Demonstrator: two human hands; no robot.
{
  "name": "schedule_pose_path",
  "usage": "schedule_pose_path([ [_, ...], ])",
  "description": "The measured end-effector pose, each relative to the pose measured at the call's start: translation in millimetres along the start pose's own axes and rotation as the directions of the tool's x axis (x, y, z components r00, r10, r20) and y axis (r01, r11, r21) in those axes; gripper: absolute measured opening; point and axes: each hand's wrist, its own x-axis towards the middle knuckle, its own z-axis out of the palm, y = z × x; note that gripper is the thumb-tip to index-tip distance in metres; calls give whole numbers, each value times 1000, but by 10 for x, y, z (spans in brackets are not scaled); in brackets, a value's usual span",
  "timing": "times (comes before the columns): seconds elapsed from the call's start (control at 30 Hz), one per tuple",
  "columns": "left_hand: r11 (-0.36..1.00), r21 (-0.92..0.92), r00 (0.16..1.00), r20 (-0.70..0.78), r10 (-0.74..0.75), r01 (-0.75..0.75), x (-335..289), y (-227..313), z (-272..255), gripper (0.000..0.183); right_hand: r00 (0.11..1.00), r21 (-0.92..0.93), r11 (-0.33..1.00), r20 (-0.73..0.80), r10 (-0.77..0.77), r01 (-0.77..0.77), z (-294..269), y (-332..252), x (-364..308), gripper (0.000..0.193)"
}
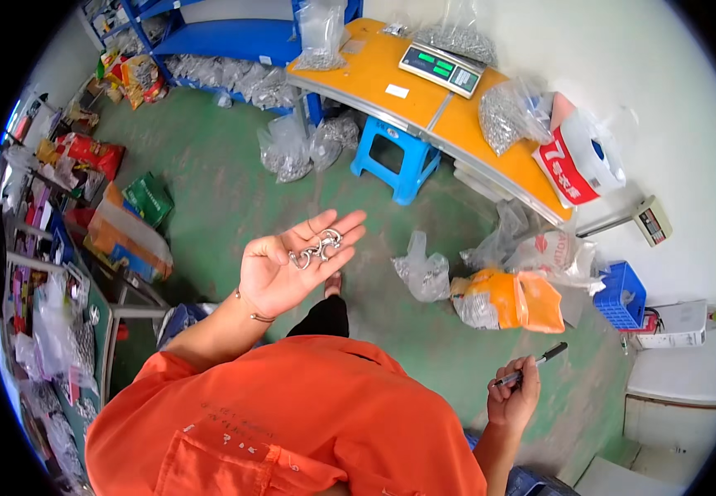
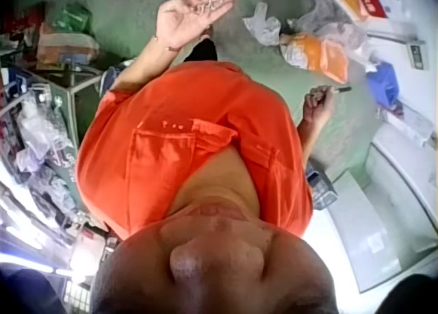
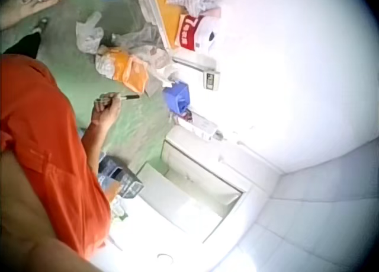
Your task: The person places a plastic bag containing metal parts onto a digital scale, writes on a small card, and then sorts through small metal parts by hand on a table, occasionally placing them onto the scale to check their weight.
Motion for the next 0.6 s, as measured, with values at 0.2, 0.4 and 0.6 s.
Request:
schedule_pose_path([
  [0.2,985,125,980,-173,-95,117,1478,1002,-311,46,984,77,997,-179,23,-9,753,150,1228,24],
  [0.4,935,315,929,-368,-36,161,3089,1792,-343,16,962,113,993,-271,-10,42,1411,173,2022,24],
  [0.6,880,412,925,-373,-75,238,4773,2288,-127,17,914,187,979,-407,7,76,1567,93,2597,24],
])
